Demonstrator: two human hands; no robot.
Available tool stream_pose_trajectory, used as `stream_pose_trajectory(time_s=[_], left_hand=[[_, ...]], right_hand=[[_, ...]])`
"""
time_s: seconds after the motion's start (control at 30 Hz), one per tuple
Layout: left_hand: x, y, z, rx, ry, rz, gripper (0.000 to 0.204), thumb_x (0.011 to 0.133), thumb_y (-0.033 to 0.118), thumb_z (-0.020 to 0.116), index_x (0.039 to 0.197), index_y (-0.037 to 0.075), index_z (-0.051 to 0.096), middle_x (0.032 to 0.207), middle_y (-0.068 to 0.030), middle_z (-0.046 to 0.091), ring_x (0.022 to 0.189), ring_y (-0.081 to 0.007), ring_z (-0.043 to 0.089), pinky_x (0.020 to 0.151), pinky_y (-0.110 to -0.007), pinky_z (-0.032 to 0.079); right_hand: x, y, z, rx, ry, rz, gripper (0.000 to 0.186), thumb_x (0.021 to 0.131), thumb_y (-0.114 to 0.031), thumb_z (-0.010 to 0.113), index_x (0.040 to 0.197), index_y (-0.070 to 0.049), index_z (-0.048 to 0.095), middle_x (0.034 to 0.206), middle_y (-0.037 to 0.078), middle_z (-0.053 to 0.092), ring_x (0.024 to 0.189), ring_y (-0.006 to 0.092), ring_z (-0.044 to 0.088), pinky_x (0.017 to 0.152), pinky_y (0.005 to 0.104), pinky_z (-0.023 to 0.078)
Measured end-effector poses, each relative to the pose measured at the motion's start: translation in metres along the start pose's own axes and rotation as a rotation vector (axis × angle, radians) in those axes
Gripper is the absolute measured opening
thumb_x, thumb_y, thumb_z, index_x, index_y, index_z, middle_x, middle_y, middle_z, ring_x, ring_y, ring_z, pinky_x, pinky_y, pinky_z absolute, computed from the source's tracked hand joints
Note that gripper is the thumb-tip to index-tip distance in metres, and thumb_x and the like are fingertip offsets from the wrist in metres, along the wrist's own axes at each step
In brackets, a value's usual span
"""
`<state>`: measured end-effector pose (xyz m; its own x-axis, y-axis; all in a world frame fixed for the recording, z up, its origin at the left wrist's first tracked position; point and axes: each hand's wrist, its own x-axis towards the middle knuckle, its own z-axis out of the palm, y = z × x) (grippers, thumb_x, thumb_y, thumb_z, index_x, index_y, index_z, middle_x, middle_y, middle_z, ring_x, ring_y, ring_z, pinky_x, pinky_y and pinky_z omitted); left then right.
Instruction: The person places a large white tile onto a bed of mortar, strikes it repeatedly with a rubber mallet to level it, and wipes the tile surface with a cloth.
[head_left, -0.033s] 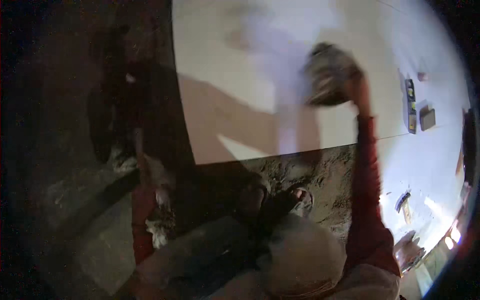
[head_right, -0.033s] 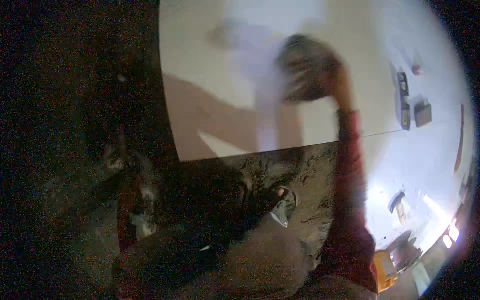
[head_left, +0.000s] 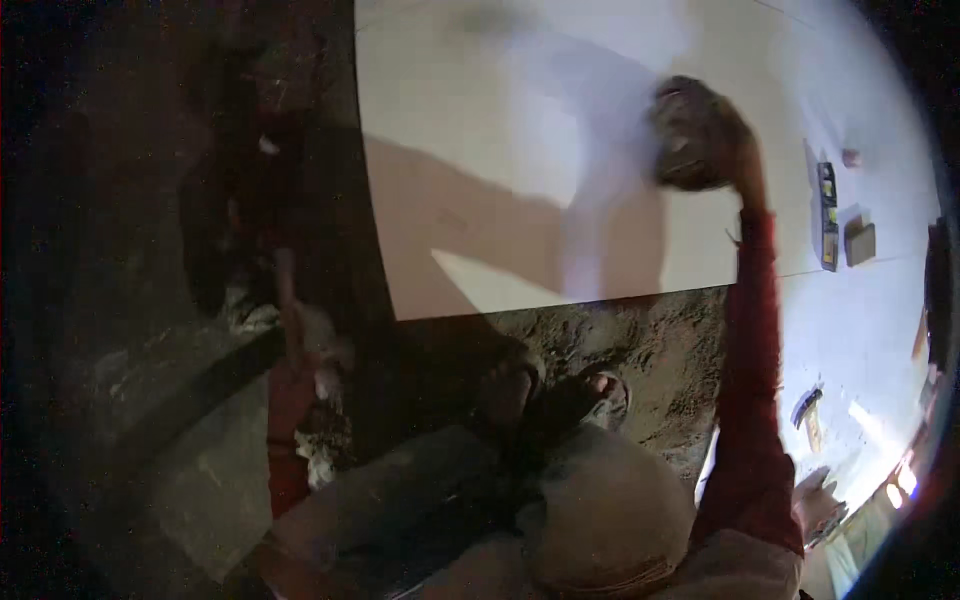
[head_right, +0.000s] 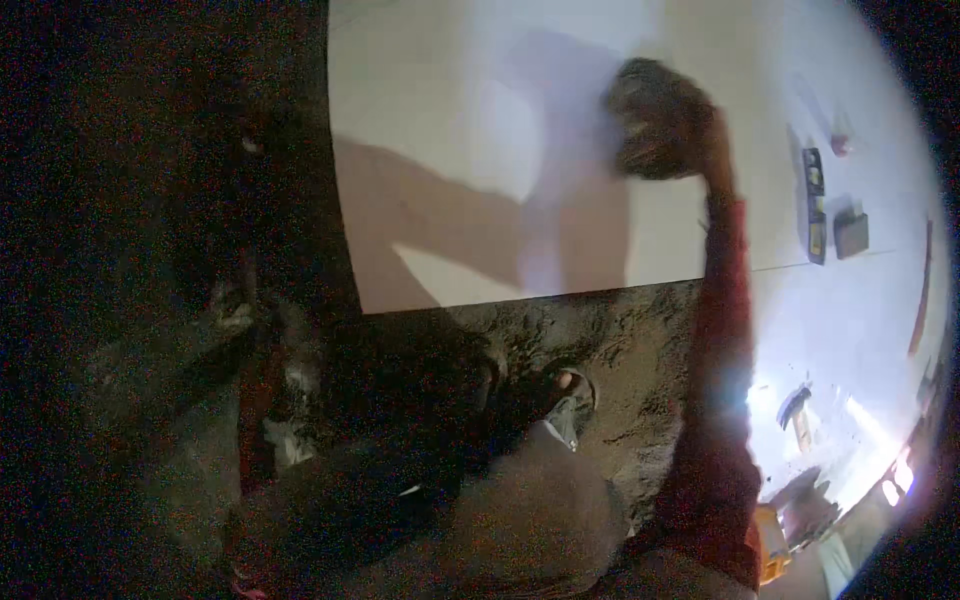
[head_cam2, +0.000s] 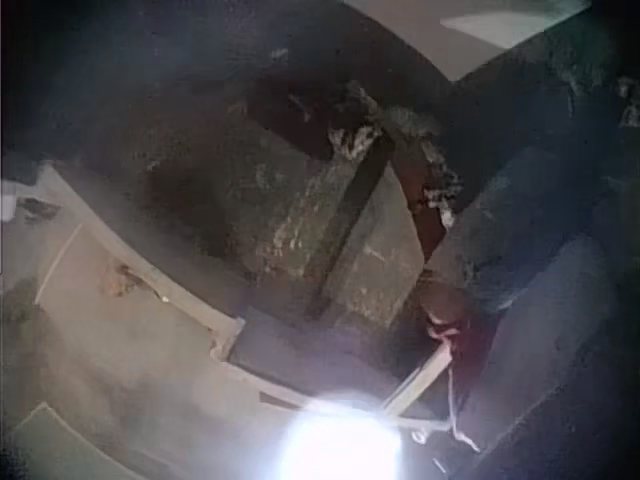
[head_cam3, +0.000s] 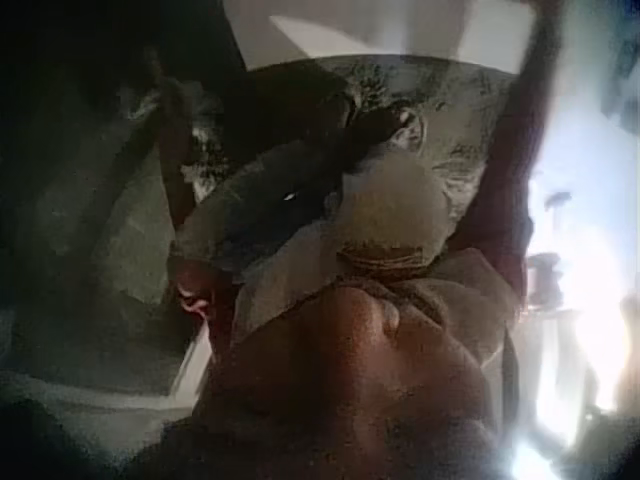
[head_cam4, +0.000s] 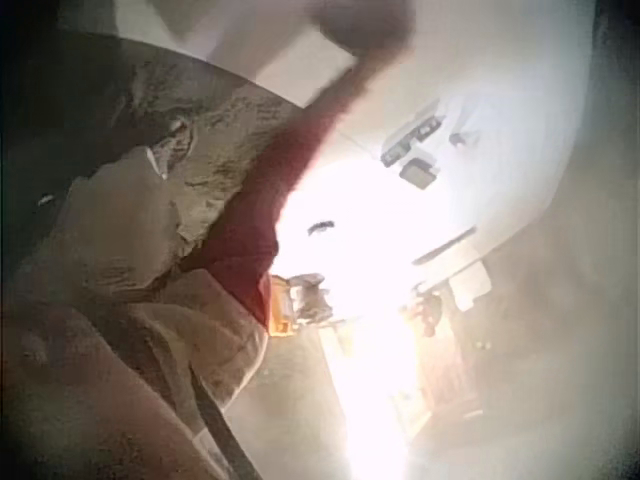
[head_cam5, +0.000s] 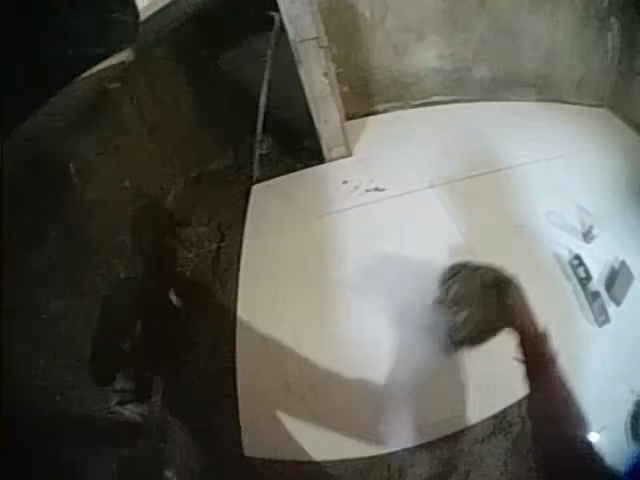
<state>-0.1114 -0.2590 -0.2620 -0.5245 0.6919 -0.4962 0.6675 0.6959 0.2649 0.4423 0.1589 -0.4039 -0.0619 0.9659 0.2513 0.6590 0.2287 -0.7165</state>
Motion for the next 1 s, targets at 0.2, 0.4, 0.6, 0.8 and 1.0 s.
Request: stream_pose_trajectory(time_s=[0.2, 0.4, 0.6, 0.8, 1.0], left_hand=[[0.006, -0.005, 0.024, 0.419, 0.107, 0.372, 0.033, 0.1, 0.036, 0.056, 0.097, 0.006, 0.069, 0.063, -0.007, 0.053, 0.055, -0.0162, 0.048, 0.053, -0.038, 0.039], [0.045, 0.021, 0.012, 0.486, 0.123, 0.523, 0.028, 0.1, 0.031, 0.056, 0.113, 0.009, 0.068, 0.078, -0.013, 0.061, 0.067, -0.0252, 0.058, 0.061, -0.042, 0.046], [0.069, 0.123, 0.005, 0.455, 0.393, 0.585, 0.034, 0.097, 0.036, 0.061, 0.097, 0.002, 0.063, 0.071, -0.0109, 0.056, 0.064, -0.0238, 0.053, 0.062, -0.042, 0.043], [0.078, 0.182, -0.008, -0.094, 0.067, 0.177, 0.043, 0.098, 0.038, 0.061, 0.073, 0.004, 0.05, 0.066, 0.0006, 0.047, 0.059, -0.0114, 0.041, 0.055, -0.033, 0.034], [0.1, 0.234, 0.03, -0.021, -0.161, 0.401, 0.044, 0.099, 0.038, 0.059, 0.072, 0.004, 0.05, 0.062, 0.001, 0.044, 0.058, -0.0113, 0.04, 0.052, -0.034, 0.033]], right_hand=[[0.009, 0.057, 0.035, -0.986, 0.082, 0.321, 0.058, 0.097, -0.043, 0.049, 0.144, -0.01, 0.043, 0.131, 0.021, 0.054, 0.108, 0.0373, 0.058, 0.091, 0.0607, 0.044], [-0.184, -0.174, 0.154, -0.258, -0.713, -0.108, 0.045, 0.088, -0.028, 0.06, 0.13, -0.011, 0.057, 0.131, 0.019, 0.055, 0.109, 0.0367, 0.059, 0.099, 0.0604, 0.036], [-0.19, -0.278, 0.15, 0.807, -0.701, -0.042, 0.036, 0.097, -0.028, 0.056, 0.126, -0.006, 0.059, 0.11, 0.02, 0.067, 0.106, 0.0371, 0.064, 0.093, 0.0463, 0.05], [-0.105, -0.124, -0.106, 0.73, -0.038, 0.137, 0.03, 0.098, -0.024, 0.059, 0.12, -0.003, 0.061, 0.101, 0.019, 0.069, 0.081, 0.0219, 0.065, 0.079, 0.0316, 0.054], [-0.09, 0.047, -0.164, -0.088, 0.346, 0.548, 0.036, 0.089, -0.032, 0.061, 0.12, -0.014, 0.062, 0.106, 0.02, 0.068, 0.093, 0.0384, 0.066, 0.08, 0.048, 0.054]])
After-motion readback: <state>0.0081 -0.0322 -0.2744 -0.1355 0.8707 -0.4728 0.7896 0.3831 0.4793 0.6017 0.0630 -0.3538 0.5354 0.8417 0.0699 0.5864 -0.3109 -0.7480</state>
